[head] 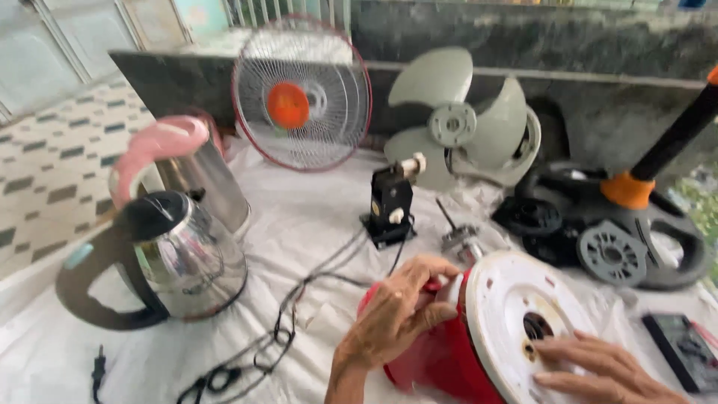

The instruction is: The person holds a red appliance body and aligns a white circular base onto it. They rotate the base to fit it into place on the red body. The person then adjusts the base to ensure it is properly seated.

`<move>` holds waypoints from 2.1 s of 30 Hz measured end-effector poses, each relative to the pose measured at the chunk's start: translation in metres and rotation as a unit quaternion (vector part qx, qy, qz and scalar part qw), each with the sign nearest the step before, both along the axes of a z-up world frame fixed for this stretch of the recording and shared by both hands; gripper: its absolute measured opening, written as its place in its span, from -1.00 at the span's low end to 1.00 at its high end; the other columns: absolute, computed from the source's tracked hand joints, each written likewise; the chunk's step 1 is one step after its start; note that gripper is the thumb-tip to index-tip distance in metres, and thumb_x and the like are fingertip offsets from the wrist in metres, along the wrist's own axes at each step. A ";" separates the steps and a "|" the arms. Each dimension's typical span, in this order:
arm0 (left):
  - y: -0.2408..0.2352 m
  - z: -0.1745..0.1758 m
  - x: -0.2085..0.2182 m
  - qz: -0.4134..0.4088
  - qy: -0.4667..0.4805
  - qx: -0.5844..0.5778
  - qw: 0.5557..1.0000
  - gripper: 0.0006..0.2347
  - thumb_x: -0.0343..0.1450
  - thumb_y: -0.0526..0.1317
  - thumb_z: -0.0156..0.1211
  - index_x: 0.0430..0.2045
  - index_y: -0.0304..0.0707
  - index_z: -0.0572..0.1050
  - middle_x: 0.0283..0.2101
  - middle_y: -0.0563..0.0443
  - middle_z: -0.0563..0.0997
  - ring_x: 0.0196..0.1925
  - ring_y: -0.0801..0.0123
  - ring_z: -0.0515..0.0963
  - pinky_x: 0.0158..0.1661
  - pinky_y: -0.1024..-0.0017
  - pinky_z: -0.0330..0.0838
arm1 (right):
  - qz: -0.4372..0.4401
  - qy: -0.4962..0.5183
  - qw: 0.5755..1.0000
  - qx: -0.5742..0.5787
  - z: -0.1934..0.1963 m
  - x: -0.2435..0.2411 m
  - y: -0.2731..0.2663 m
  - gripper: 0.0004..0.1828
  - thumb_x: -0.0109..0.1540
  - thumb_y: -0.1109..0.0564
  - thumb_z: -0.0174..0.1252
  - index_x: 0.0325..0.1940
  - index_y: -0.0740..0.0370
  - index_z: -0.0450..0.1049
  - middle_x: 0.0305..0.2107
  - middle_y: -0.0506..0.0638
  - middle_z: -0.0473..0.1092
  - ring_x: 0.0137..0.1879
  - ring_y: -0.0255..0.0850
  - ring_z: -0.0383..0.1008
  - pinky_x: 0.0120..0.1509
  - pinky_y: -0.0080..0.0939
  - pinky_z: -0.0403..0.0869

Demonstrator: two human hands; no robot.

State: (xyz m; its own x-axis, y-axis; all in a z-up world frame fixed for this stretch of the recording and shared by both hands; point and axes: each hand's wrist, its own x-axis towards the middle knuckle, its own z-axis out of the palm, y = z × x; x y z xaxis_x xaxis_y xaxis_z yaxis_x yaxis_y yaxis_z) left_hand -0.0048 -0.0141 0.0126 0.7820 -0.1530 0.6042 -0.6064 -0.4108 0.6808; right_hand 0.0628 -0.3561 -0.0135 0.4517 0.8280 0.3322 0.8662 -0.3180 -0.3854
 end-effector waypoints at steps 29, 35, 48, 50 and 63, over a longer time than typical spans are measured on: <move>0.002 -0.008 0.005 0.004 0.047 -0.037 0.998 -0.69 0.35 -0.20 0.10 -0.02 -0.20 0.43 -0.04 -0.01 0.50 -0.07 0.26 0.58 -0.07 0.42 0.59 | 0.048 -0.079 0.992 -0.080 -0.003 0.009 -0.005 -0.43 0.24 -0.24 0.16 0.36 -0.35 0.56 0.40 -0.22 0.36 0.54 -0.21 0.24 0.49 0.09 0.16; 0.000 -0.010 0.007 0.028 0.037 -0.036 0.998 -0.69 0.29 -0.26 0.10 -0.07 -0.19 0.43 -0.09 0.01 0.52 -0.10 0.29 0.58 -0.08 0.43 0.56 | 0.047 -0.099 0.991 -0.074 0.000 0.006 -0.003 -0.41 0.22 -0.27 0.16 0.36 -0.36 0.54 0.38 -0.23 0.36 0.53 -0.21 0.26 0.50 0.12 0.15; 0.000 -0.010 0.005 0.009 0.065 -0.073 0.995 -0.69 0.36 -0.19 0.12 -0.02 -0.21 0.43 -0.03 0.00 0.48 -0.08 0.31 0.57 -0.17 0.49 0.70 | 0.005 -0.035 0.999 -0.024 0.018 -0.018 0.017 -0.46 0.30 -0.23 -0.04 0.26 -0.28 0.67 0.31 -0.22 0.47 0.52 -0.19 0.30 0.50 0.08 0.16; 0.001 -0.009 0.005 -0.003 0.064 -0.078 0.995 -0.69 0.36 -0.23 0.11 0.00 -0.24 0.42 0.00 -0.01 0.48 -0.07 0.29 0.57 -0.14 0.46 0.70 | 0.014 -0.016 1.000 -0.022 0.020 -0.016 0.016 -0.45 0.32 -0.23 -0.09 0.26 -0.24 0.66 0.33 -0.17 0.46 0.53 -0.17 0.28 0.50 0.09 0.15; 0.000 -0.010 0.003 0.004 0.094 -0.094 0.991 -0.71 0.39 -0.19 0.16 -0.03 -0.27 0.45 -0.03 -0.02 0.47 -0.11 0.34 0.57 -0.05 0.47 0.68 | 0.012 0.086 0.995 -0.041 0.039 -0.023 0.022 -0.23 0.21 -0.54 -0.03 0.33 -0.26 0.69 0.40 -0.11 0.40 0.57 -0.11 0.19 0.47 0.23 0.00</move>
